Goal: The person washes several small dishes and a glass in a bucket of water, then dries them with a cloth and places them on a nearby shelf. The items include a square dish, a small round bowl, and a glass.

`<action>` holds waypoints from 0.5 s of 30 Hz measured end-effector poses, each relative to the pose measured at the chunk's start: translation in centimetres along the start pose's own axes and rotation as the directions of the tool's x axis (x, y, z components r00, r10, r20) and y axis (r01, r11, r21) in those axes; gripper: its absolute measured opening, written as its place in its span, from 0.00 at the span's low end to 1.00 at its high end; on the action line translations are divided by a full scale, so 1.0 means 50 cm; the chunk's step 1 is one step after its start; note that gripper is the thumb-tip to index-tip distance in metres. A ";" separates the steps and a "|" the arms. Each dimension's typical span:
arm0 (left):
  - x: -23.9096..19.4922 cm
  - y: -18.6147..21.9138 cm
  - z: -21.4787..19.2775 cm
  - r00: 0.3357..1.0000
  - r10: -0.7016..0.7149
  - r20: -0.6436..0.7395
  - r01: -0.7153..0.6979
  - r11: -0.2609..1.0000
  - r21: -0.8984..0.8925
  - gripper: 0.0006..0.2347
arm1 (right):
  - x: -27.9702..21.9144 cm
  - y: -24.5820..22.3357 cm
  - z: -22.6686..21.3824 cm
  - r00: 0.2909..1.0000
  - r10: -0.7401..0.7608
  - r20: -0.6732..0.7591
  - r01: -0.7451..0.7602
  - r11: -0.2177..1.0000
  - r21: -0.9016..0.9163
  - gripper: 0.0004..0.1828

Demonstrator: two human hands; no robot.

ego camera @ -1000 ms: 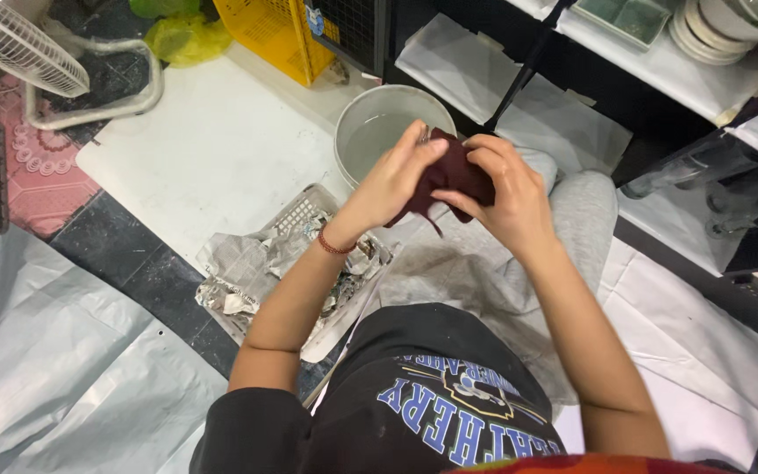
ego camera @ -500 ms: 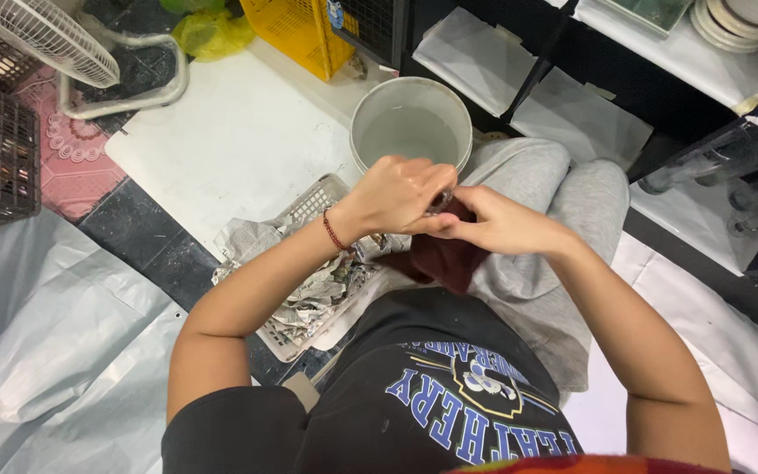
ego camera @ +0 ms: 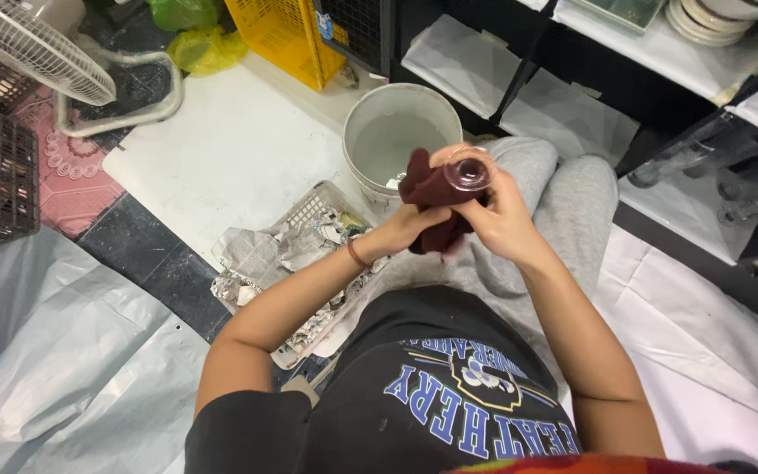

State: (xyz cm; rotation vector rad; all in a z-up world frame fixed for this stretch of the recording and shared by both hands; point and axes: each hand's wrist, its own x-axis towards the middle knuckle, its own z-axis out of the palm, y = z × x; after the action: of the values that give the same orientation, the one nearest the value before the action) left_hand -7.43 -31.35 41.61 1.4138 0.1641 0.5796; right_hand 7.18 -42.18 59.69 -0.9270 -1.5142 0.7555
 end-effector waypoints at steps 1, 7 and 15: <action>0.008 -0.004 0.009 0.998 -0.055 -0.032 0.052 0.997 -0.065 0.19 | 0.003 -0.014 -0.004 0.999 -0.035 0.008 0.034 0.999 0.015 0.16; 0.056 0.117 0.099 0.982 0.168 -0.087 -0.188 0.918 -0.349 0.15 | -0.021 -0.119 0.012 0.958 -0.269 -0.100 0.124 0.701 -0.702 0.24; 0.075 0.225 0.119 0.853 0.515 0.089 -0.521 0.827 0.210 0.15 | -0.035 -0.088 0.005 0.938 -0.260 -0.228 0.047 0.749 -0.661 0.22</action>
State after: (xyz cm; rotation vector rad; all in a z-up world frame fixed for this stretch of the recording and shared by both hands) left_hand -4.75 -34.31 54.26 1.7011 -0.1960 1.0152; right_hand 6.39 -45.81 62.63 -1.3367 -1.5623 -0.0807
